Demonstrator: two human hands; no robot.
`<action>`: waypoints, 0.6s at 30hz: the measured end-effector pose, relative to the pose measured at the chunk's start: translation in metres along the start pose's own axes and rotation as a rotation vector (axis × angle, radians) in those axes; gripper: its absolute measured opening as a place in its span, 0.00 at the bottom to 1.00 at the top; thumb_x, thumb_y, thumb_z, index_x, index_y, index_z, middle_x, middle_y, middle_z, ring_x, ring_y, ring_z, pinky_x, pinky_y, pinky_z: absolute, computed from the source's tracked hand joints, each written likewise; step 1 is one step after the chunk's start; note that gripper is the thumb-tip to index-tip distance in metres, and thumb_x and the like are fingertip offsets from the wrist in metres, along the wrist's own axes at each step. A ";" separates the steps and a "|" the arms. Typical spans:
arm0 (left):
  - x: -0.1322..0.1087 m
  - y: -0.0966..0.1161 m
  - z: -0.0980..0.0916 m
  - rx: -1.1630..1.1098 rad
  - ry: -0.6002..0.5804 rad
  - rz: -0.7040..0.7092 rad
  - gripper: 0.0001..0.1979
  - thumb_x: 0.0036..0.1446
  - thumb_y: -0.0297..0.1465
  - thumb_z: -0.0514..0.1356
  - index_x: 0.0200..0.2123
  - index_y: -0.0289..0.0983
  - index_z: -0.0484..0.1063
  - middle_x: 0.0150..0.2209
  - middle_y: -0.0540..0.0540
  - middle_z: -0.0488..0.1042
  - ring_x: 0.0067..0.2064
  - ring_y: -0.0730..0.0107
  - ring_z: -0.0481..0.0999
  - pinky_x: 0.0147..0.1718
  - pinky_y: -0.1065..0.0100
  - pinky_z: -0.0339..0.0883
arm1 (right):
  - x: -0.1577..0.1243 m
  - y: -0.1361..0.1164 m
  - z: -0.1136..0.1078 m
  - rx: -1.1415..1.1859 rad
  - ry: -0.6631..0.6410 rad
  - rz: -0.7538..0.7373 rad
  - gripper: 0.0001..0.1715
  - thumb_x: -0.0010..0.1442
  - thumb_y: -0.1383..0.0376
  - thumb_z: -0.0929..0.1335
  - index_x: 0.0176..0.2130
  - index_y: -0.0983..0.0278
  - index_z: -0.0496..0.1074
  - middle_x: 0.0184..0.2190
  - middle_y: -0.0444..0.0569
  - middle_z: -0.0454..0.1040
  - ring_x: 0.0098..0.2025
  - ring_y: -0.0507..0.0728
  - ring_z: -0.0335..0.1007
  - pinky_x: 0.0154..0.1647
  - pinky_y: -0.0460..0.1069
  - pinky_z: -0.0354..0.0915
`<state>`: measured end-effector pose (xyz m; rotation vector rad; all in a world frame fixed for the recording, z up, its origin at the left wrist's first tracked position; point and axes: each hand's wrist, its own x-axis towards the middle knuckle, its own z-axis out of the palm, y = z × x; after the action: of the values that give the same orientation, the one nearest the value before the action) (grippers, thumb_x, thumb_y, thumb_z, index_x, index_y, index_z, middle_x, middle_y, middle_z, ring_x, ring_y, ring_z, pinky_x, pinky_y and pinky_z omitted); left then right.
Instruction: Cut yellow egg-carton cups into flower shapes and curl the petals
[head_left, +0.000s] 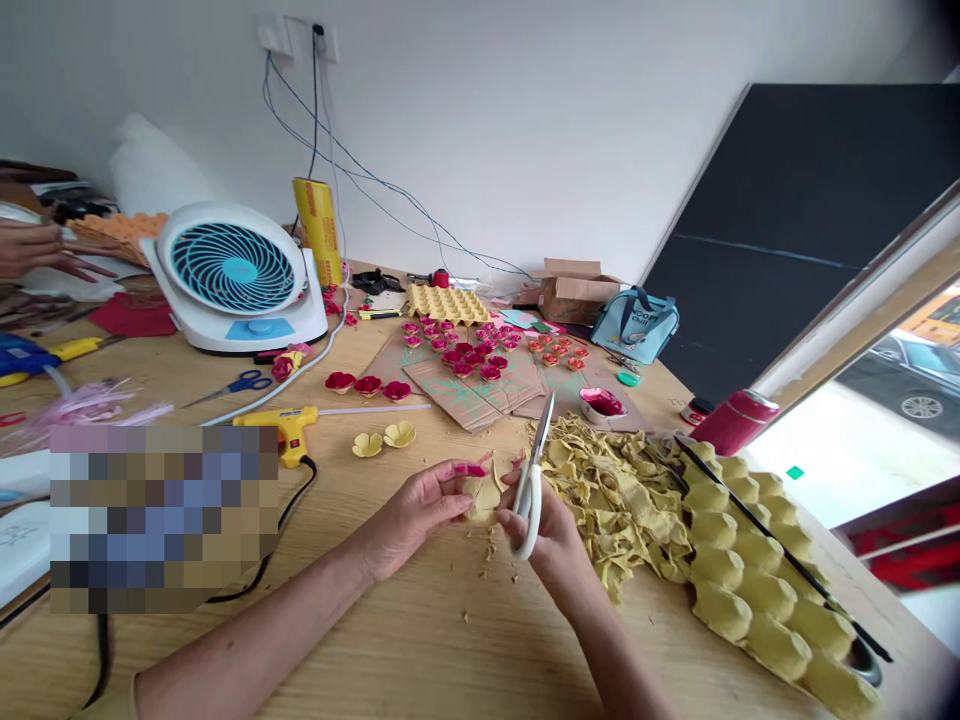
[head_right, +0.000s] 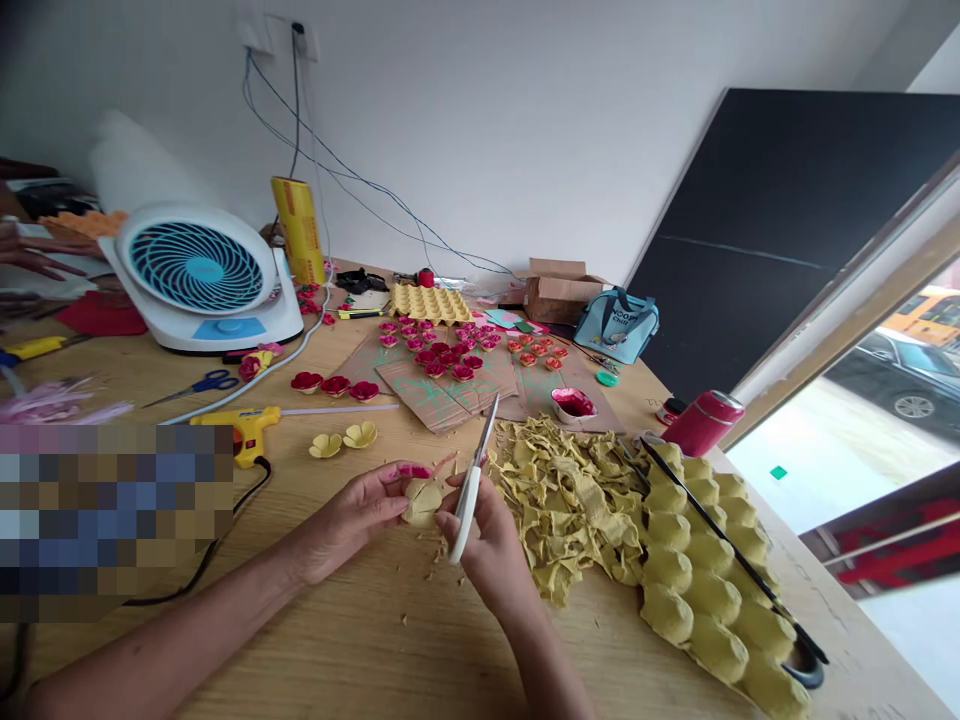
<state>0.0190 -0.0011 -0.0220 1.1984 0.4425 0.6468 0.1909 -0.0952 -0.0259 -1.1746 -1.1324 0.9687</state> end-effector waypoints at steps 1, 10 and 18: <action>0.001 -0.001 0.000 -0.008 -0.001 0.008 0.21 0.52 0.36 0.67 0.49 0.39 0.72 0.48 0.44 0.76 0.48 0.63 0.73 0.45 0.66 0.65 | 0.000 -0.002 -0.002 -0.097 0.013 -0.017 0.18 0.59 0.59 0.70 0.47 0.61 0.67 0.30 0.41 0.67 0.30 0.51 0.60 0.31 0.46 0.58; -0.007 0.008 -0.014 0.639 0.242 0.216 0.09 0.52 0.29 0.65 0.37 0.38 0.70 0.36 0.49 0.76 0.41 0.66 0.75 0.45 0.64 0.68 | -0.039 -0.021 -0.025 -0.967 0.034 -0.055 0.15 0.65 0.63 0.63 0.27 0.61 0.59 0.22 0.40 0.63 0.26 0.53 0.58 0.33 0.48 0.55; -0.032 0.005 -0.028 1.131 0.095 0.501 0.06 0.57 0.21 0.60 0.33 0.39 0.69 0.40 0.47 0.73 0.46 0.65 0.72 0.47 0.64 0.66 | -0.137 0.014 -0.032 -1.147 -0.162 -0.273 0.08 0.65 0.60 0.65 0.41 0.61 0.71 0.30 0.45 0.74 0.31 0.55 0.71 0.40 0.51 0.57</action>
<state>-0.0237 -0.0016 -0.0271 2.4065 0.6197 0.9155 0.1968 -0.2319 -0.0608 -1.7562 -2.0248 0.1240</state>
